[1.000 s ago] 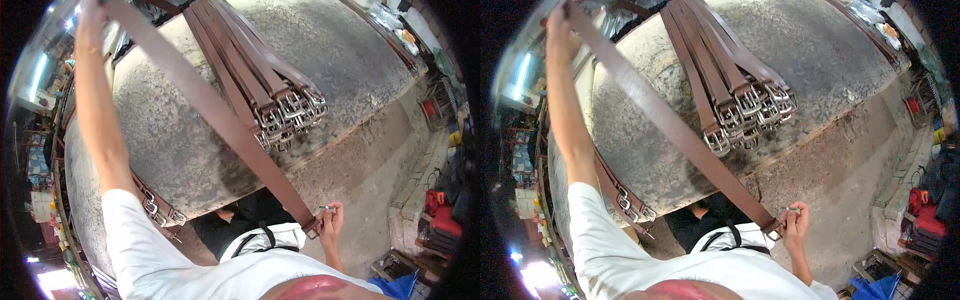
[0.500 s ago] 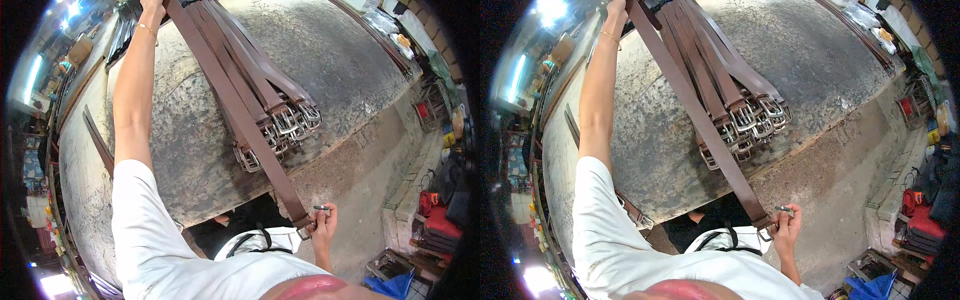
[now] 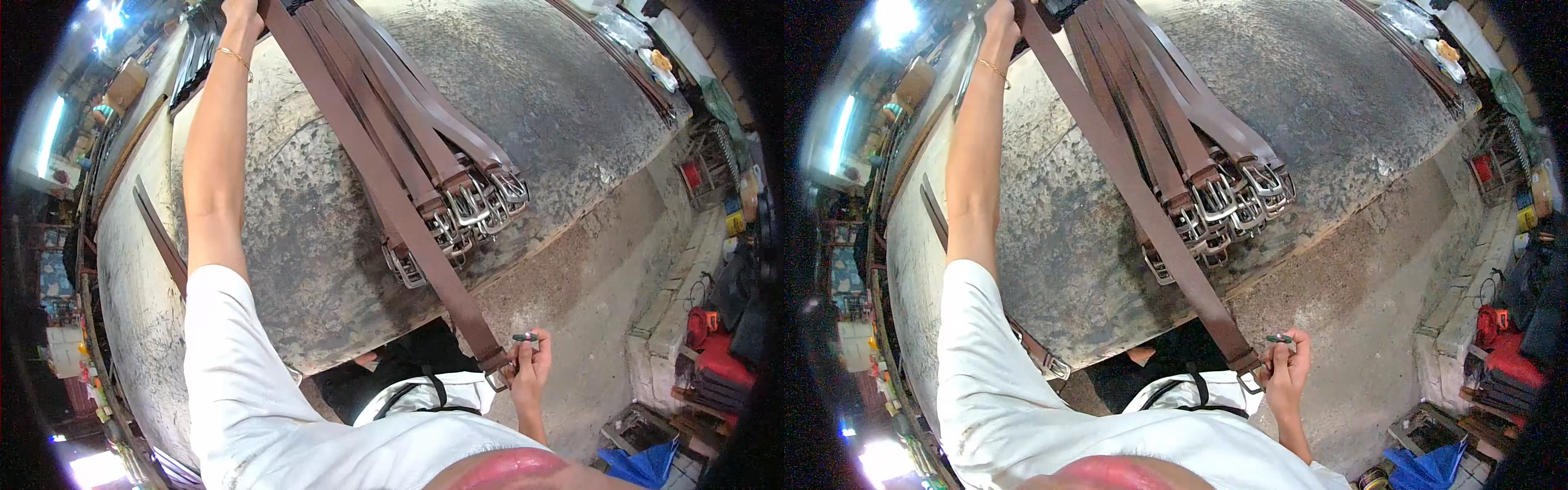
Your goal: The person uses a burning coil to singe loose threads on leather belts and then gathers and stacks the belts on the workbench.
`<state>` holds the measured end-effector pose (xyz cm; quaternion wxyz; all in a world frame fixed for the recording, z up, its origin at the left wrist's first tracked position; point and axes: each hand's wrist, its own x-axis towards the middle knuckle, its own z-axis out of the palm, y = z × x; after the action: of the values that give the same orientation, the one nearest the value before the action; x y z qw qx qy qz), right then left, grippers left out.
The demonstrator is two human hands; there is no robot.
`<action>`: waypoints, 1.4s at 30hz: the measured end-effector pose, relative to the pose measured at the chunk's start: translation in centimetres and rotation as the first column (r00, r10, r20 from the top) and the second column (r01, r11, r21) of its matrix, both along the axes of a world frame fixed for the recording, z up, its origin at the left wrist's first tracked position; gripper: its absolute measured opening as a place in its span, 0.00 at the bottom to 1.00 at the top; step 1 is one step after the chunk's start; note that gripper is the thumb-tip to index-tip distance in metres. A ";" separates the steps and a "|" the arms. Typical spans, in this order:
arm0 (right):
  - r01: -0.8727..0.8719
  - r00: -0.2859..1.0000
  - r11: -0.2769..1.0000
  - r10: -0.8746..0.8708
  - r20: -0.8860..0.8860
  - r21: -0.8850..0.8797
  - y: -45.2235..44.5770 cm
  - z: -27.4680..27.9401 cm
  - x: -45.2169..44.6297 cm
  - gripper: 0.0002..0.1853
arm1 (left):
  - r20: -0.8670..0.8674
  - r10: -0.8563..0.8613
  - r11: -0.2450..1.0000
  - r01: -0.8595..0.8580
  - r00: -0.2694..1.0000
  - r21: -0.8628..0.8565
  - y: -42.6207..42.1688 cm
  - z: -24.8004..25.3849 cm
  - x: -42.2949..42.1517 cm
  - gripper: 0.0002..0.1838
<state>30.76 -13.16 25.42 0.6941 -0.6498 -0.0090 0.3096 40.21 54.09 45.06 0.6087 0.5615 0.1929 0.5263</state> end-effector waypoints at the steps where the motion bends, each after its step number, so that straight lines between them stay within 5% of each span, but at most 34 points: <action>1: -0.001 1.000 1.000 0.001 0.004 0.004 0.1 -0.1 0.0 0.11 | 0.024 -0.035 0.999 0.035 0.999 0.002 0.5 -0.8 0.2 0.13; 4: 0.035 0.997 0.999 -0.033 -0.066 0.035 0.2 -0.1 -0.2 0.11 | -0.177 -0.147 0.986 0.160 0.973 0.057 2.9 -6.4 0.4 0.20; 6: 0.040 0.997 0.999 -0.039 -0.067 0.010 0.2 0.0 -0.3 0.11 | -0.082 -0.489 0.864 0.469 0.869 -0.183 5.2 -12.5 1.0 0.22; 9: 0.011 0.994 1.000 -0.009 -0.105 0.028 0.2 1.1 -0.3 0.12 | -0.126 -0.379 0.839 0.284 0.917 -0.464 0.4 -18.9 1.0 0.15; 12: 0.023 0.994 0.998 -0.016 -0.105 0.064 0.2 1.2 -0.4 0.12 | -0.282 -0.321 0.890 0.186 0.904 -0.417 -0.3 -23.3 0.8 0.21; 13: 0.027 0.994 0.997 -0.020 -0.108 0.067 0.2 1.4 -0.5 0.12 | -0.389 -0.159 0.950 0.033 0.907 -0.310 -0.7 -24.1 0.9 0.23; 14: 0.030 0.994 0.997 -0.023 -0.105 0.064 0.2 1.5 -0.4 0.12 | -0.475 0.015 0.976 -0.116 0.880 -0.186 -1.8 -24.2 0.8 0.25; 18: 0.008 0.991 0.995 0.005 -0.131 0.097 0.8 2.3 -0.4 0.11 | -0.592 -0.077 0.979 -0.053 0.802 -0.199 -3.9 -22.6 0.1 0.31; 20: 0.004 0.988 0.997 0.008 -0.154 0.079 1.4 2.7 -0.5 0.11 | -0.815 -0.001 1.000 -0.021 0.580 -0.016 -1.8 -25.3 0.2 0.35; 21: 0.016 0.988 0.996 -0.002 -0.156 0.090 1.7 2.8 -0.5 0.11 | -0.818 -0.004 1.000 -0.023 0.575 -0.021 -1.8 -26.2 -0.2 0.35; 23: 0.030 0.985 0.996 -0.016 -0.172 0.081 2.3 3.1 -0.5 0.11 | -0.780 0.173 0.970 0.034 0.602 0.242 -5.1 -26.8 -1.8 0.35; 26: 0.035 0.987 0.999 -0.038 -0.155 -0.025 2.7 4.3 -0.7 0.11 | -0.700 0.278 0.907 0.060 0.657 0.417 -16.3 -22.6 -8.1 0.27; 28: 0.067 0.989 0.996 -0.060 -0.132 0.055 4.8 4.6 0.0 0.10 | -0.625 0.291 0.880 0.053 0.724 0.472 -22.6 -21.2 -12.4 0.20; 30: 0.033 0.994 0.998 -0.028 -0.101 0.048 5.7 4.6 0.4 0.10 | -0.585 0.282 0.893 0.014 0.760 0.449 -30.3 -18.4 -16.3 0.12; 32: 0.007 0.996 0.998 0.000 -0.094 0.070 7.3 4.3 0.5 0.09 | -0.592 0.117 0.973 0.027 0.798 0.229 -36.7 -17.7 -19.7 0.06; 34: 0.045 0.999 0.985 -0.041 -0.024 0.164 8.7 4.2 0.5 0.08 | -0.569 -0.026 0.983 0.126 0.822 0.137 -42.8 -17.0 -21.7 0.10; 36: 0.039 0.999 0.982 -0.045 0.029 0.186 10.4 4.6 0.4 0.09 | -0.586 0.010 0.862 0.290 0.811 0.416 -46.6 -14.6 -22.2 0.23; 37: 0.023 0.995 0.979 -0.043 0.092 0.204 11.2 4.8 0.5 0.09 | -0.556 -0.064 0.865 0.324 0.829 0.383 -48.0 -15.3 -22.2 0.27; 39: 0.018 0.991 0.968 -0.050 0.124 0.252 12.7 4.2 0.7 0.09 | -0.537 0.002 0.734 0.363 0.844 0.573 -48.8 -15.3 -21.5 0.28; 42: 0.055 0.980 0.950 -0.110 0.166 0.309 14.1 3.4 0.5 0.10 | -0.487 0.105 0.730 0.265 0.867 0.630 -48.5 -17.7 -20.4 0.24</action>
<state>31.24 0.91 28.86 0.7941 -0.5610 -0.0921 0.2149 19.83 5.56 27.38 0.3146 0.8666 0.1099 0.3715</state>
